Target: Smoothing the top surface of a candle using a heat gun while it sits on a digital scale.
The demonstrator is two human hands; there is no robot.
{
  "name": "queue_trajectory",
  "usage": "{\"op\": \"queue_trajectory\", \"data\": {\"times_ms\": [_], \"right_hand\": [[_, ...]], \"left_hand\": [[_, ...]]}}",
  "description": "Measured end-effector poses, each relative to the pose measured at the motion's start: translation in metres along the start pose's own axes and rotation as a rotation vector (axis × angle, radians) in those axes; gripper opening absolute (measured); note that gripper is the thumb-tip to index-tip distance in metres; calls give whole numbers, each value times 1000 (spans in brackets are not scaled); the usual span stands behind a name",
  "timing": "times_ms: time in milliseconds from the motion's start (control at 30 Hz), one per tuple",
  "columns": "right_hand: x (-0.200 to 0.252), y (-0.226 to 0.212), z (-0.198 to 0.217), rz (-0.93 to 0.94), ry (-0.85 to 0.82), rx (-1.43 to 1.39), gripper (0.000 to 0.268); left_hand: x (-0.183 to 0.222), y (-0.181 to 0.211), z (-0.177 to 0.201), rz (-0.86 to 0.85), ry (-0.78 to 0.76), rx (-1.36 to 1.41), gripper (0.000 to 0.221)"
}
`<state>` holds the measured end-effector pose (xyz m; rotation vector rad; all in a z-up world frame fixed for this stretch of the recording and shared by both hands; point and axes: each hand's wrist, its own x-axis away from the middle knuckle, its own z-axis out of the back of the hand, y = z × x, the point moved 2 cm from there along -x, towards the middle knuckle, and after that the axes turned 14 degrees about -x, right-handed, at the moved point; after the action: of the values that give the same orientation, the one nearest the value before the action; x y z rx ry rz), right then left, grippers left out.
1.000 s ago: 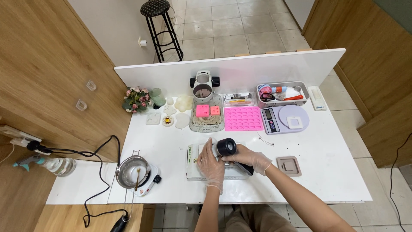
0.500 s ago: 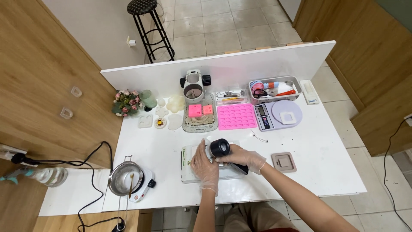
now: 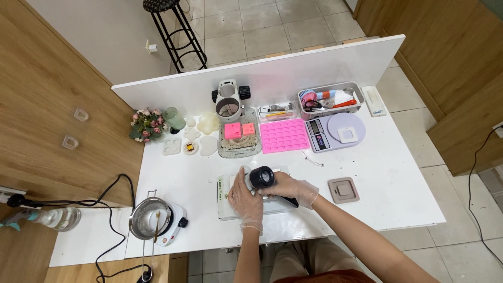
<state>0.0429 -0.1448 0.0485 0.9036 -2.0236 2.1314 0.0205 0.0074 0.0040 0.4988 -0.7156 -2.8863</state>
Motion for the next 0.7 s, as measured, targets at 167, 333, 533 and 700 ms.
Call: {"op": "queue_trajectory", "data": {"times_ms": [167,333,533,700], "right_hand": [[-8,9,2,-11,31,10,48],[-6,8,4,-2,45,67,50],[1,4,2,25,8,14,52],[-12,11,6,51,-19,40,51]], "left_hand": [[0,4,4,-4,-4,16,90],[1,1,1,-25,35,7,87],[4,3,4,-27,44,-7,83],[-1,6,7,-19,30,0,86]]}}
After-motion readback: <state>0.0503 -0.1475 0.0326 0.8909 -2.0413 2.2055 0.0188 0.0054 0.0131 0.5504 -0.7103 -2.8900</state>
